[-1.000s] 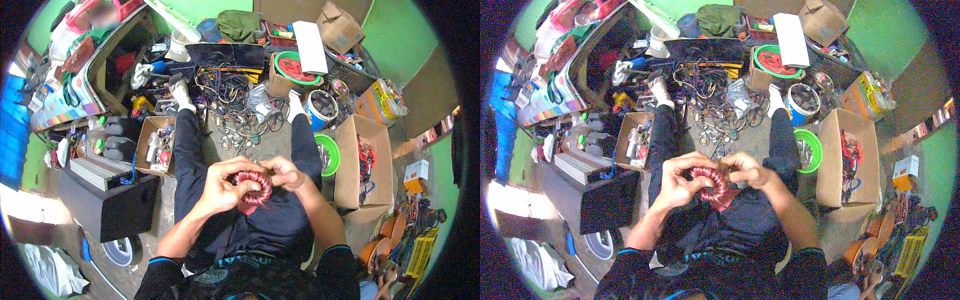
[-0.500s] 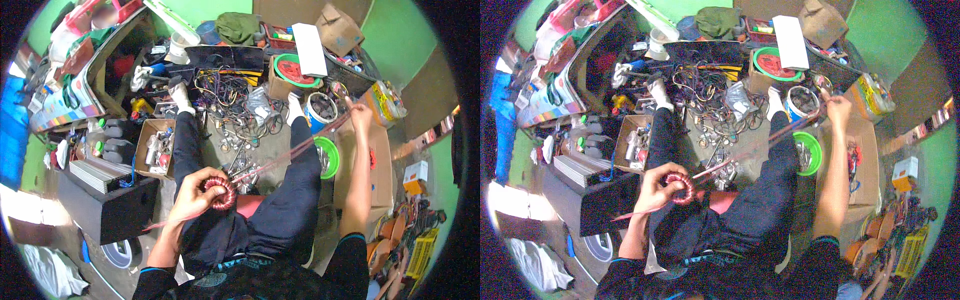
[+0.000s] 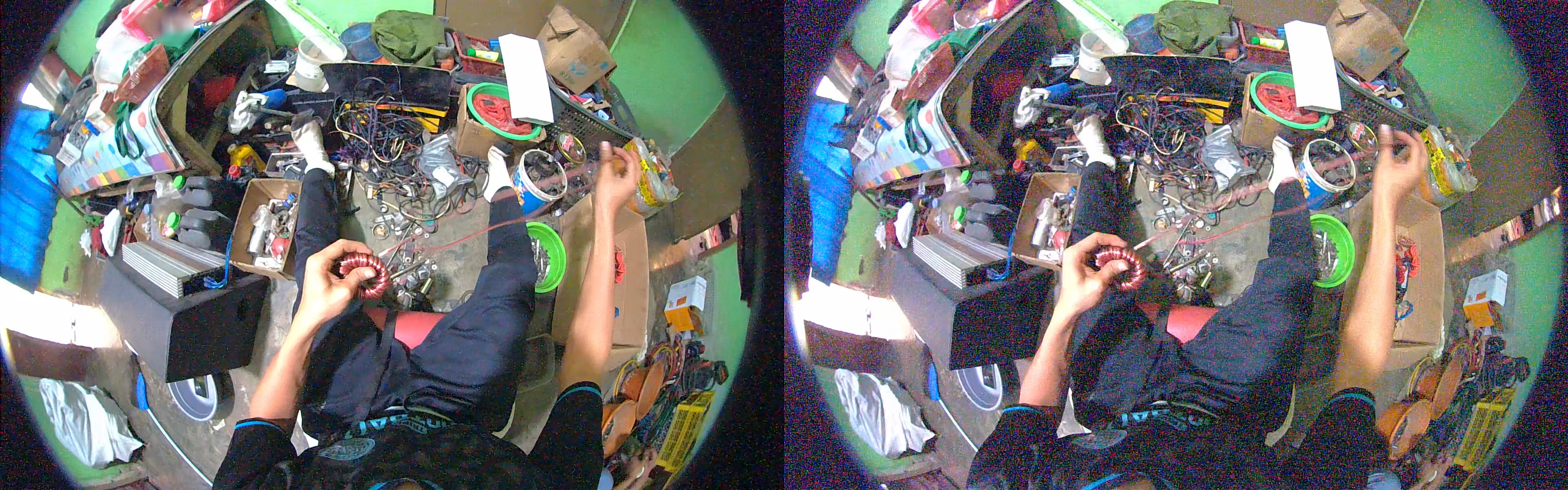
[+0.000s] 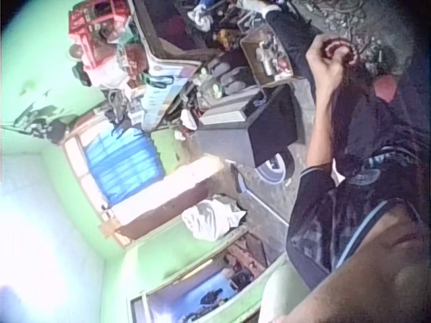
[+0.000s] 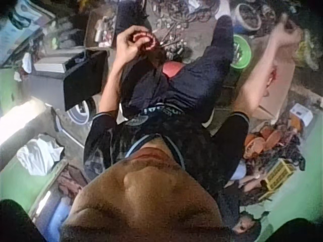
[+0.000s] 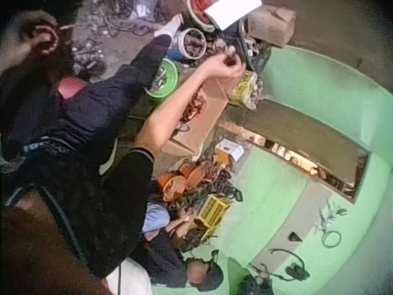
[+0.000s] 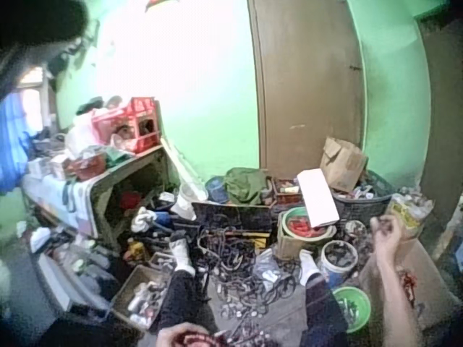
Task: The person sits on the floor and winds a red insulated wire around a small cylindrical core to form a coil. They use both hands to wrap the wire tightly and repeatedly. After winding, they place the finished coil on the floor and pick up a bundle of other wires.
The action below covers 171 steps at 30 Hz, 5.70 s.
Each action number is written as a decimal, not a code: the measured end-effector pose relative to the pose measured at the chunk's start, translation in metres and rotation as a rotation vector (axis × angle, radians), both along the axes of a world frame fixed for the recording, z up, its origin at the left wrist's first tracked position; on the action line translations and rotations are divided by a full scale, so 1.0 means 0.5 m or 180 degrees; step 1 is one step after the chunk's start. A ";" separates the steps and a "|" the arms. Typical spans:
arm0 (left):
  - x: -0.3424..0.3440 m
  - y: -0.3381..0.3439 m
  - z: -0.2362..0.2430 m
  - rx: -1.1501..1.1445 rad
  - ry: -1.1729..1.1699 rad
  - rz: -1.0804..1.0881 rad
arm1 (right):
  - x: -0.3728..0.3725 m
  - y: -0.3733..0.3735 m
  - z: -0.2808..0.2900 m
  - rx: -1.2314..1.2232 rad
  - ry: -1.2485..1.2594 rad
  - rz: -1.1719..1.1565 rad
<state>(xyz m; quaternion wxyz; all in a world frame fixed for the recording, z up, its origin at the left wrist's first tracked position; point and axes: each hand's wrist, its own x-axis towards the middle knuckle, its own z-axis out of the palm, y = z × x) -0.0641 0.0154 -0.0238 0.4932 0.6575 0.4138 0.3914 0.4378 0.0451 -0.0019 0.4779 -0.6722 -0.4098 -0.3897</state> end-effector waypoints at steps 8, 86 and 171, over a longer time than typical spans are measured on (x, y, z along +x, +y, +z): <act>0.045 -0.054 0.020 0.0107 -0.0684 0.0069 | -0.453 -0.078 0.058 -0.2285 0.0747 0.4104; 0.102 -0.081 0.028 -0.0678 -0.1561 0.0248 | -0.546 -0.242 0.043 -0.1944 0.0661 0.3672; 0.044 -0.116 0.029 0.0291 -0.0532 -0.0455 | -0.500 -0.067 0.032 -0.3444 -0.0165 0.5026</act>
